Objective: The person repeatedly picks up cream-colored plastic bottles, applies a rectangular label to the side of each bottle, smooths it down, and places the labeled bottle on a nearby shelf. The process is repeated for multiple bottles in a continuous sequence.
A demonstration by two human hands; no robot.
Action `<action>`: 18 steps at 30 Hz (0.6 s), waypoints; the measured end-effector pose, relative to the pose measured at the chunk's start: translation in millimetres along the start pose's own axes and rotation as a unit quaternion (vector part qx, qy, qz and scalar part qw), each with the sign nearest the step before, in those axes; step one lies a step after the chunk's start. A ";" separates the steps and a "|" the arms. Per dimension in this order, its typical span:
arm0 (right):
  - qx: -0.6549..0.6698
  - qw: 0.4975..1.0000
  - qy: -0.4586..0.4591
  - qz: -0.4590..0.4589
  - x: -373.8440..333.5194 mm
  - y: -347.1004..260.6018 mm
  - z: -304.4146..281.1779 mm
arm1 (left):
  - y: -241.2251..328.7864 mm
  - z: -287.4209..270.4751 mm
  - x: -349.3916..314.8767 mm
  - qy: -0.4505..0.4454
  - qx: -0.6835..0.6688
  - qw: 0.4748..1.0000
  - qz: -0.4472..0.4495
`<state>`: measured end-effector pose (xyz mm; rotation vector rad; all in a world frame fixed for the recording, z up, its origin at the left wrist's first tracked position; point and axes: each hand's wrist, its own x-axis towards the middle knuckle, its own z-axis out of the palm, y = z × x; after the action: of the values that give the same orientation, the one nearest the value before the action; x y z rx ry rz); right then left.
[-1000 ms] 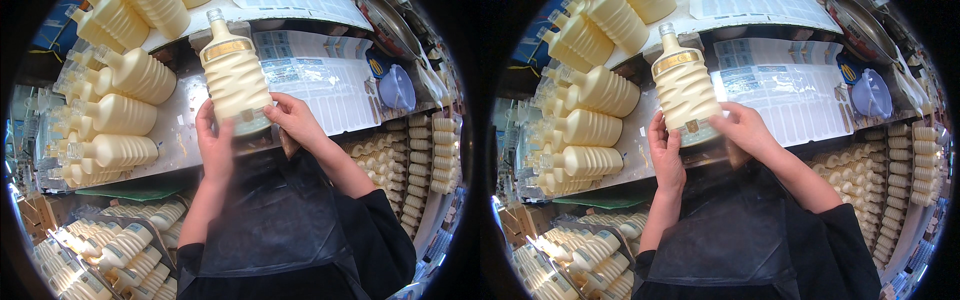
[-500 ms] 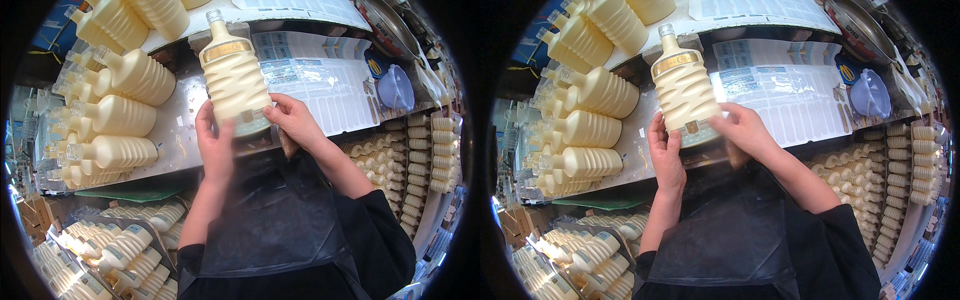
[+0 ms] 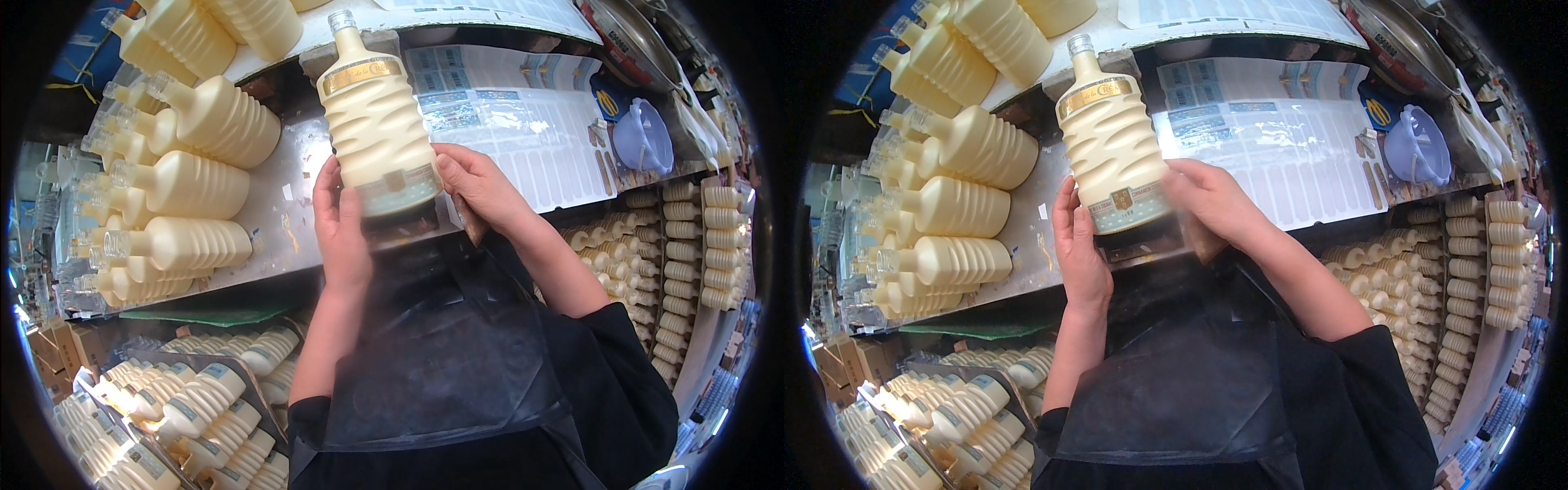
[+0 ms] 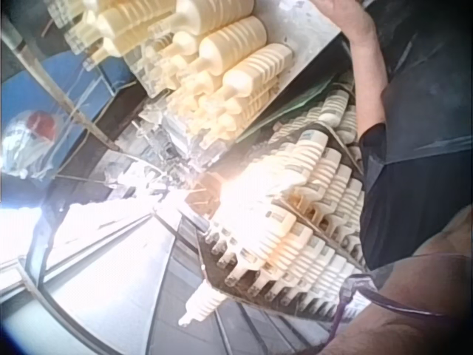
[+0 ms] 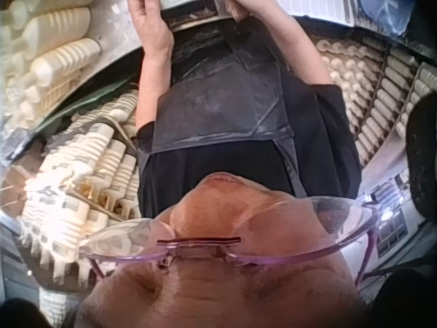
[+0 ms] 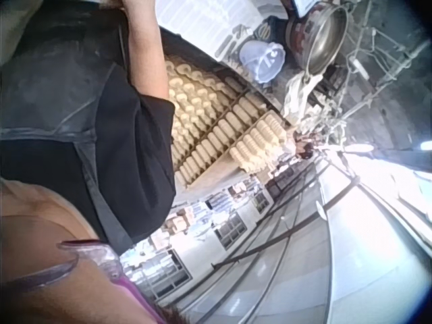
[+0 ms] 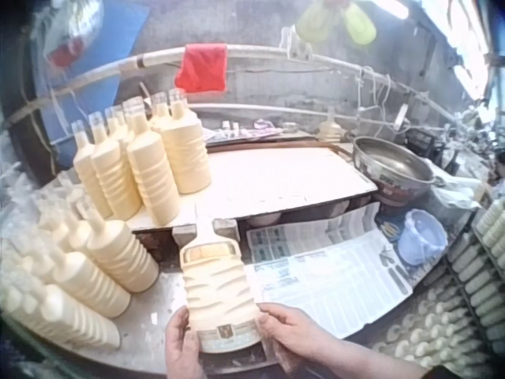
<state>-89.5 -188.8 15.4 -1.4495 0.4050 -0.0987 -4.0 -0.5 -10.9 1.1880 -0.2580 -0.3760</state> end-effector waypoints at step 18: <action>-0.125 0.992 0.027 -0.005 -4.6 0.1 7.1 | -1.3 -1.7 -1.8 -0.009 -0.003 1.000 -0.010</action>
<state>-91.5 -180.7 16.7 -1.6990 0.4667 -0.0967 -5.1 1.3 -12.7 1.1826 -0.2599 -0.4049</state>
